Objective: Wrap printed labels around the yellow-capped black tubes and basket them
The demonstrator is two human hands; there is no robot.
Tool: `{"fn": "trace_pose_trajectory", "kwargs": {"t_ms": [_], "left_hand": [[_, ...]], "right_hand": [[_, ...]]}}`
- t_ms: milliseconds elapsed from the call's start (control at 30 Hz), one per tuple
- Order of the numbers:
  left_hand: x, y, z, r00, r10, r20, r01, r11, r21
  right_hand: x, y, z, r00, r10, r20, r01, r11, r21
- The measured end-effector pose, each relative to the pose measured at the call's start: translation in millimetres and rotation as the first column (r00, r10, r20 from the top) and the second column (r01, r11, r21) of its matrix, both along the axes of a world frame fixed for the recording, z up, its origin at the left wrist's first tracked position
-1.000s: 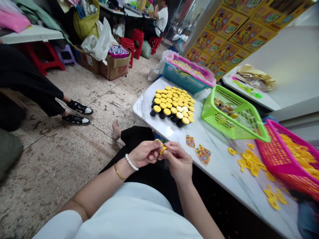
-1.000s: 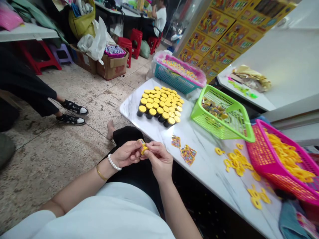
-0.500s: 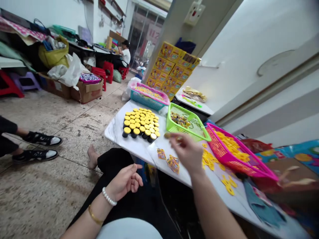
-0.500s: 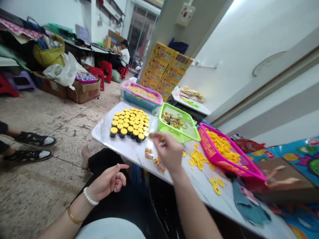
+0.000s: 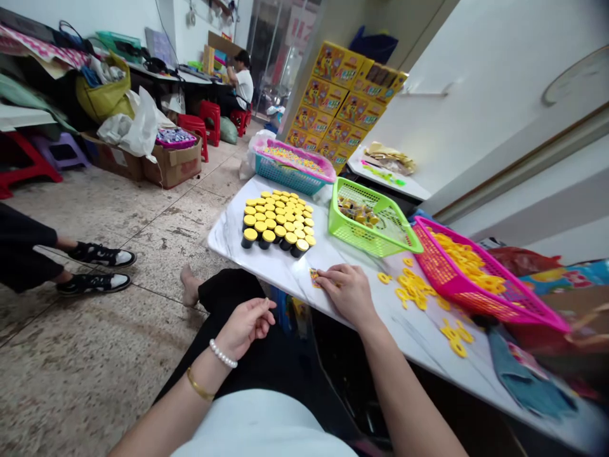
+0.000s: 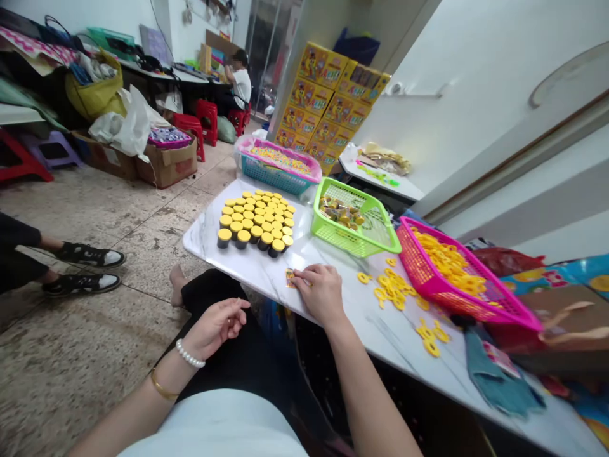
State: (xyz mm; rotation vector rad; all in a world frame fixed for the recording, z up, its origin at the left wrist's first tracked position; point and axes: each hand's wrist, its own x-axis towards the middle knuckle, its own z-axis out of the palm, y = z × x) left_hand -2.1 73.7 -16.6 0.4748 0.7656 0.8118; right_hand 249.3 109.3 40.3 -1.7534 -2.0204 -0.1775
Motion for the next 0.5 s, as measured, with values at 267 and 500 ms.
{"fn": "trace_pose_trajectory", "kwargs": {"t_ms": [267, 500], "left_hand": [[0.9, -9.6, 31.1, 0.997, 0.075, -0.019, -0.072, 0.99, 0.122], [-0.7, -9.2, 34.5, 0.977, 0.211, -0.031, -0.197, 0.948, 0.249]], "right_hand": [[-29.3, -5.9, 22.8, 0.995, 0.105, -0.001, -0.103, 0.977, 0.186], [-102.0, -64.0, 8.6, 0.911, 0.389, -0.133, -0.334, 0.889, 0.312]]}}
